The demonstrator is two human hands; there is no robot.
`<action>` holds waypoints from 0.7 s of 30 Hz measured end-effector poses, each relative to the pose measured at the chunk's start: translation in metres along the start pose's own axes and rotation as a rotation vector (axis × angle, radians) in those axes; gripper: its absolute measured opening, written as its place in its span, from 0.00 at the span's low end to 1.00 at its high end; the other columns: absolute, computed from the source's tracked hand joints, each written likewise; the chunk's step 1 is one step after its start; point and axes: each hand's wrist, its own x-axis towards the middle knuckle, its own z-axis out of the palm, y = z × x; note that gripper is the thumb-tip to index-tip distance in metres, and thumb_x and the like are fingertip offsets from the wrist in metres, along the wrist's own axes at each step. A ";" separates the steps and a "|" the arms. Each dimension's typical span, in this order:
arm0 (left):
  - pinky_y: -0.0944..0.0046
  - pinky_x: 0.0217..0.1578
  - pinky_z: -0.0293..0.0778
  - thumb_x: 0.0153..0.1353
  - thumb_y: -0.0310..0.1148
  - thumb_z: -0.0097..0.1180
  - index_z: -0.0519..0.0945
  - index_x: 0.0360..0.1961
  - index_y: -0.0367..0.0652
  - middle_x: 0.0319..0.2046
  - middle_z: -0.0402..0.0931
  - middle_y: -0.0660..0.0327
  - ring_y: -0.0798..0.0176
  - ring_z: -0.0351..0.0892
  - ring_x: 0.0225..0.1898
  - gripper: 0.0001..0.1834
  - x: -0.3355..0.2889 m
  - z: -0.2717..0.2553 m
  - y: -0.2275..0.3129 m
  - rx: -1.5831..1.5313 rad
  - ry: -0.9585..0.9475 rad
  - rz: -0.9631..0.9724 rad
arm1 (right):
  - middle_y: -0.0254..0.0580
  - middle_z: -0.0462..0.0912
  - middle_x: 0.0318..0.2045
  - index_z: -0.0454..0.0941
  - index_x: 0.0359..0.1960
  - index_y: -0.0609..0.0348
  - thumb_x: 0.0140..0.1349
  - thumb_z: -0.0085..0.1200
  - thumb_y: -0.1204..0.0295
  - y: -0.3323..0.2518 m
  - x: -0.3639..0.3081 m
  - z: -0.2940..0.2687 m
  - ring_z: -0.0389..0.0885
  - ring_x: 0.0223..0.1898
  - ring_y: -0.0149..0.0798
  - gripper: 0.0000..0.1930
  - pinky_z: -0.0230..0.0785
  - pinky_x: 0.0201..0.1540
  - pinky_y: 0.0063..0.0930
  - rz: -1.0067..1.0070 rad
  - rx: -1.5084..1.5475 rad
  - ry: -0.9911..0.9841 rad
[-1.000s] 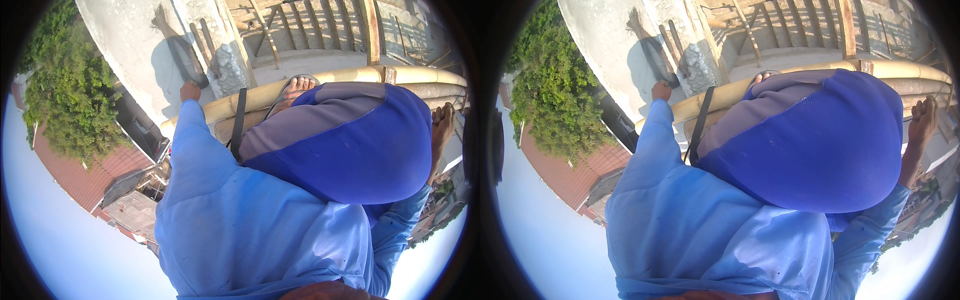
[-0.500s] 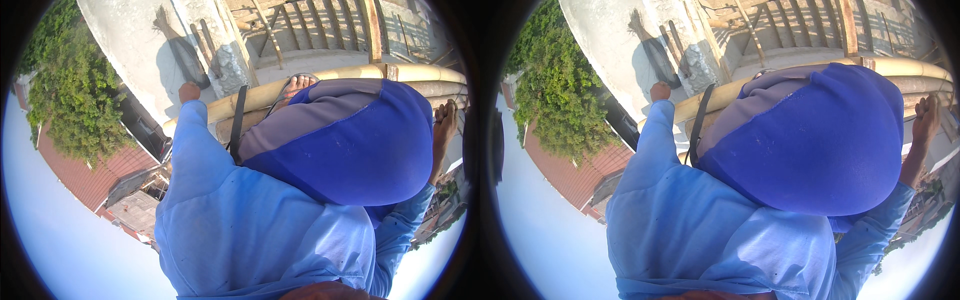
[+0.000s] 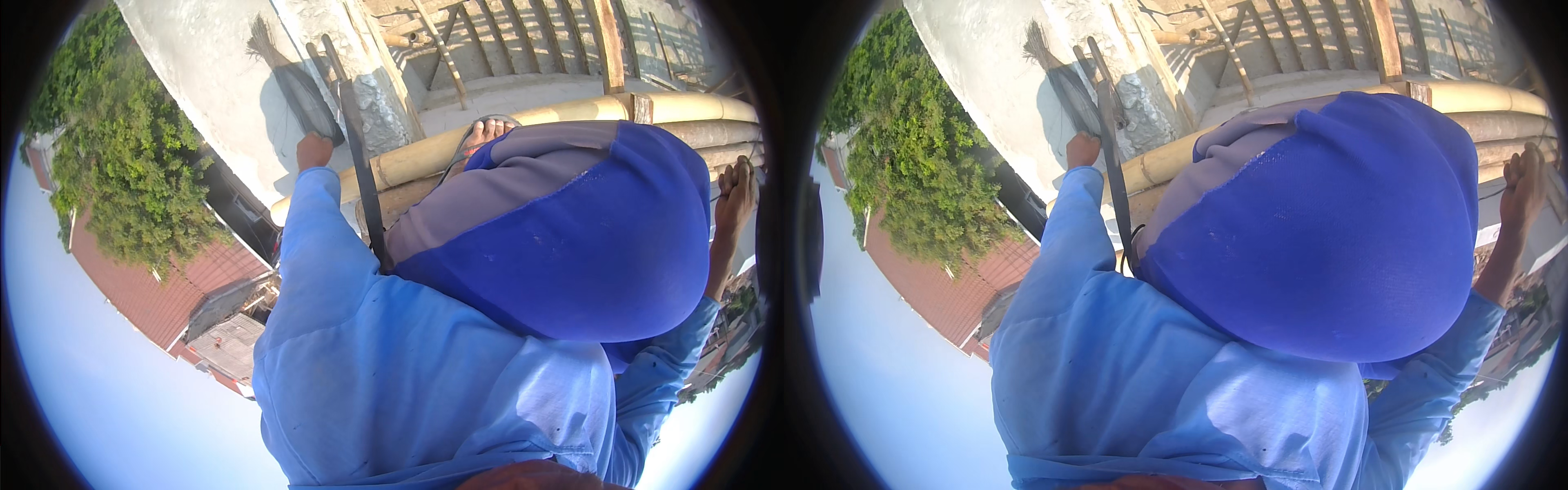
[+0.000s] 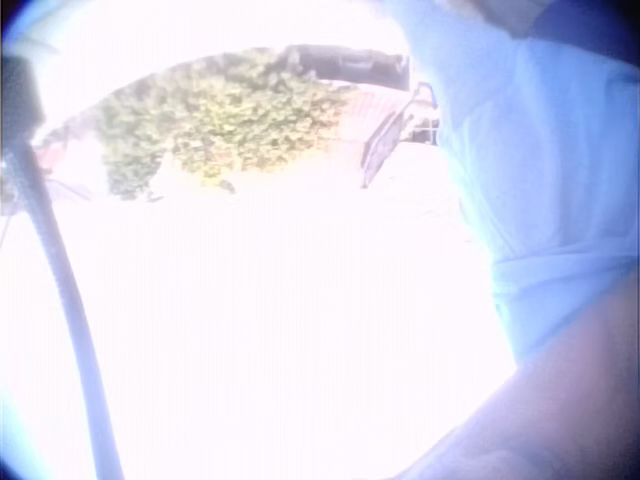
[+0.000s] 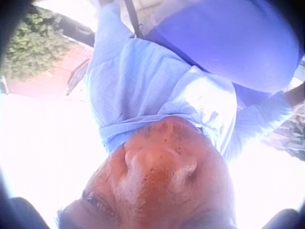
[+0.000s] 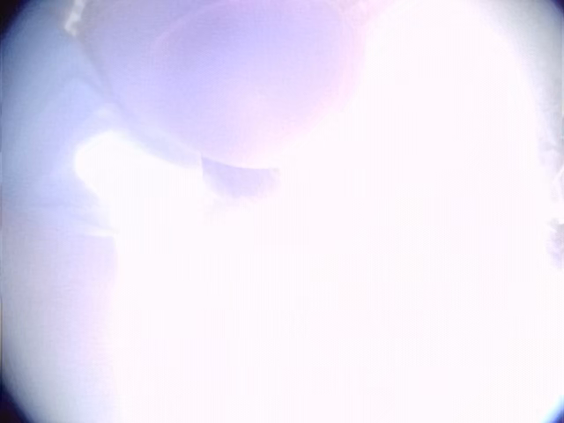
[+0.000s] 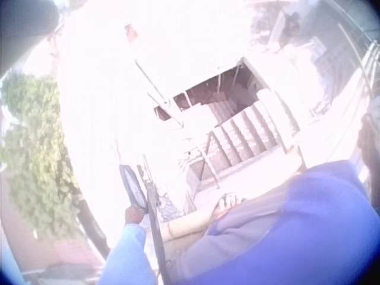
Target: The person uses pliers to twist and tighten wire around bamboo poles to secure a construction scaffolding structure.
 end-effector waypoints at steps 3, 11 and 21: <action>0.49 0.44 0.71 0.48 0.36 0.50 0.79 0.32 0.36 0.35 0.77 0.41 0.40 0.76 0.41 0.15 0.006 -0.001 -0.004 0.048 -0.025 0.068 | 0.27 0.59 0.20 0.72 0.43 0.66 0.65 0.45 0.70 0.002 0.001 -0.003 0.56 0.22 0.21 0.11 0.49 0.25 0.16 0.031 0.018 0.023; 0.50 0.45 0.72 0.49 0.33 0.52 0.80 0.35 0.37 0.38 0.78 0.44 0.43 0.77 0.42 0.14 0.007 -0.016 0.005 0.169 -0.081 0.075 | 0.32 0.67 0.32 0.70 0.51 0.66 0.64 0.46 0.69 0.014 0.012 -0.024 0.64 0.31 0.23 0.17 0.59 0.33 0.15 0.025 -0.047 0.030; 0.51 0.44 0.73 0.47 0.31 0.53 0.79 0.34 0.39 0.38 0.78 0.45 0.43 0.77 0.43 0.12 0.003 -0.019 0.008 0.258 -0.047 0.055 | 0.25 0.56 0.20 0.71 0.45 0.64 0.69 0.39 0.69 -0.017 -0.018 0.032 0.51 0.19 0.20 0.12 0.47 0.23 0.16 0.102 0.017 0.196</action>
